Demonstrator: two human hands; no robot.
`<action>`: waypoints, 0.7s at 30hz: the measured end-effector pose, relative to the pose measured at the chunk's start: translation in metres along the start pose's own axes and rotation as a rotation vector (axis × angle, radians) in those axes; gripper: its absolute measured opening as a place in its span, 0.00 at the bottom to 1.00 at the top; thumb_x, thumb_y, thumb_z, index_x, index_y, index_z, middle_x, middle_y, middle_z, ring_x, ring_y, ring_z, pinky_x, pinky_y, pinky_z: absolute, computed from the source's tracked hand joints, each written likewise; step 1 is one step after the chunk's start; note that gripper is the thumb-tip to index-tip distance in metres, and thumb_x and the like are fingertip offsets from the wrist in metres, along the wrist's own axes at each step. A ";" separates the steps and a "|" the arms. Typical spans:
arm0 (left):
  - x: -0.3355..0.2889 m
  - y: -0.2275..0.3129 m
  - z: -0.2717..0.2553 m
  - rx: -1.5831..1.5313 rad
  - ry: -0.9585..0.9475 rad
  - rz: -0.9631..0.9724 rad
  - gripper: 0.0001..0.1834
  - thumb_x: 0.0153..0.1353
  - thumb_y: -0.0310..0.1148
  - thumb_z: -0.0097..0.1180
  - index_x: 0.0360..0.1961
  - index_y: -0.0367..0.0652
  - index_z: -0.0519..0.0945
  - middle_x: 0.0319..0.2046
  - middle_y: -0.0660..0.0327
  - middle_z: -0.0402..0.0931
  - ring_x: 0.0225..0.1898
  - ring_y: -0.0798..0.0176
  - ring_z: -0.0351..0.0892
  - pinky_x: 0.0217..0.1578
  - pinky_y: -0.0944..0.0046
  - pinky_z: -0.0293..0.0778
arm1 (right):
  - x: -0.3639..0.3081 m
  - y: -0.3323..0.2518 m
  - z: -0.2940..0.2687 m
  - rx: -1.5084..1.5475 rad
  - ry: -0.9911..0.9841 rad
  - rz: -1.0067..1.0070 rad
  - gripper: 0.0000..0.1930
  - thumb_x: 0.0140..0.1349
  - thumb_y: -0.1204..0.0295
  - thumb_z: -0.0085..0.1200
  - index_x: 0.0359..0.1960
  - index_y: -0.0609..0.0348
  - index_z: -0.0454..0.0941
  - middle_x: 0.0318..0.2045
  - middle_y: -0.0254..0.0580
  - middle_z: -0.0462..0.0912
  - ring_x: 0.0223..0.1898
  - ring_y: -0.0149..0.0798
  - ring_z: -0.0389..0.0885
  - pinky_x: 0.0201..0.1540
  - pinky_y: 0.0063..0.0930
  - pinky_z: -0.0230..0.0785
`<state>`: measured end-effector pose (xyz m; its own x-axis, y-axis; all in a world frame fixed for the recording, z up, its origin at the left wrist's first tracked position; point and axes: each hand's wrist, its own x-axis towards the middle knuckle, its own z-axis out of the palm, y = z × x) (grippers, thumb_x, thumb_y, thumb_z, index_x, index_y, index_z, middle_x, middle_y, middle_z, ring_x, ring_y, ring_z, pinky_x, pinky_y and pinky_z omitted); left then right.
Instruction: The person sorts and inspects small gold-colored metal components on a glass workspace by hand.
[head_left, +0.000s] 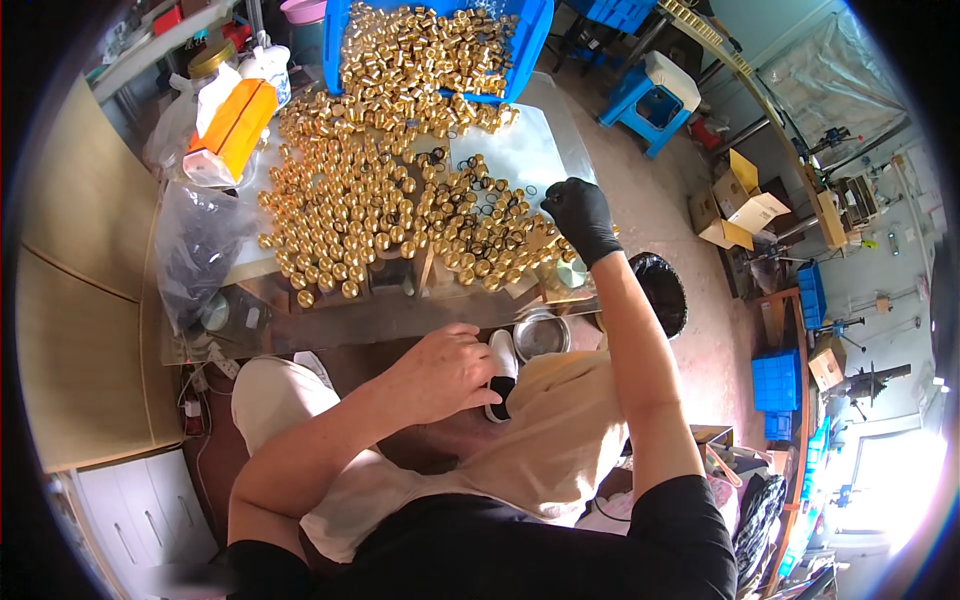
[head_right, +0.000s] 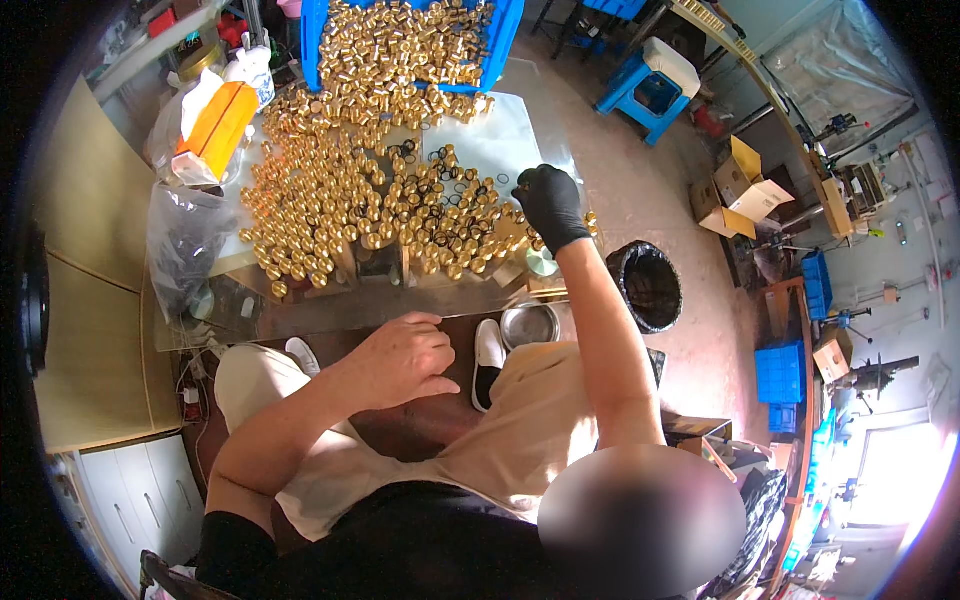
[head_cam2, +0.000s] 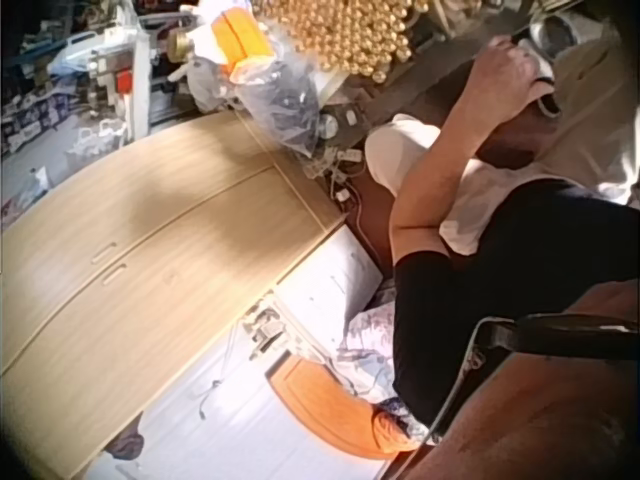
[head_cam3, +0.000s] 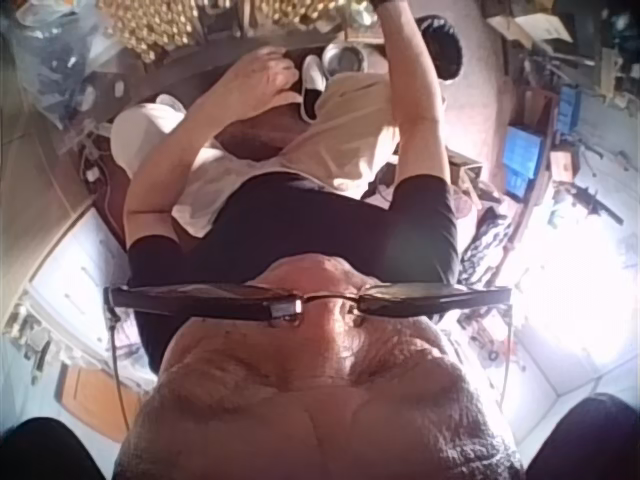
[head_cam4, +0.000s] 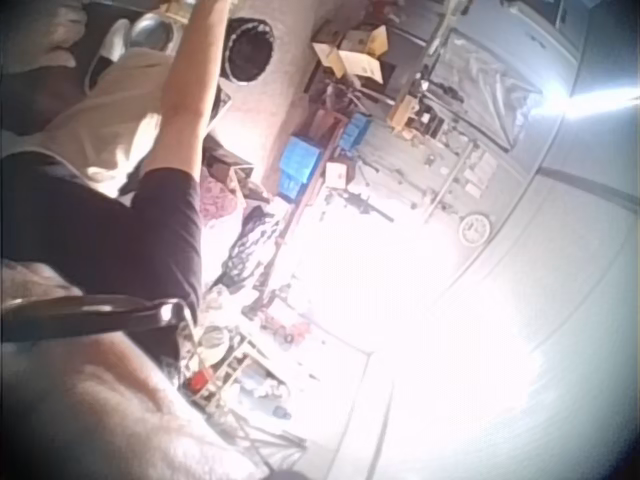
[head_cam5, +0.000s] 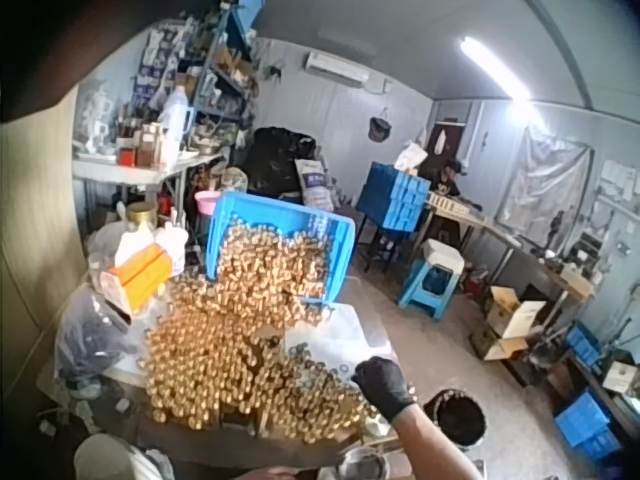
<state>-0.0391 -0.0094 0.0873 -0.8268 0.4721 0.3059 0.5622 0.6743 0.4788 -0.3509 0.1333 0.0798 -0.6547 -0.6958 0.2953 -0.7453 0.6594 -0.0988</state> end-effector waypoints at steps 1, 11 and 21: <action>0.000 -0.001 0.001 -0.013 0.002 0.005 0.18 0.59 0.44 0.63 0.26 0.39 0.78 0.28 0.55 0.77 0.40 0.52 0.79 0.61 0.51 0.69 | -0.001 0.003 -0.002 -0.002 0.003 0.000 0.10 0.53 0.65 0.68 0.32 0.57 0.87 0.33 0.51 0.86 0.34 0.54 0.85 0.41 0.40 0.77; -0.005 -0.002 0.005 -0.030 -0.015 -0.006 0.19 0.61 0.45 0.63 0.24 0.41 0.76 0.28 0.57 0.76 0.39 0.53 0.79 0.62 0.51 0.68 | -0.035 -0.001 -0.029 0.271 -0.059 -0.151 0.08 0.54 0.72 0.67 0.36 0.56 0.87 0.36 0.45 0.86 0.37 0.45 0.84 0.44 0.35 0.75; -0.002 -0.003 0.009 -0.013 0.006 0.013 0.19 0.60 0.45 0.63 0.23 0.41 0.76 0.27 0.58 0.76 0.38 0.53 0.79 0.61 0.51 0.69 | -0.036 0.007 -0.020 0.390 -0.076 0.054 0.09 0.55 0.66 0.64 0.34 0.55 0.89 0.32 0.50 0.87 0.33 0.52 0.85 0.41 0.40 0.76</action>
<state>-0.0388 -0.0076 0.0780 -0.8193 0.4778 0.3169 0.5729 0.6606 0.4852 -0.3302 0.1685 0.0873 -0.6910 -0.6918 0.2097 -0.6917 0.5485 -0.4697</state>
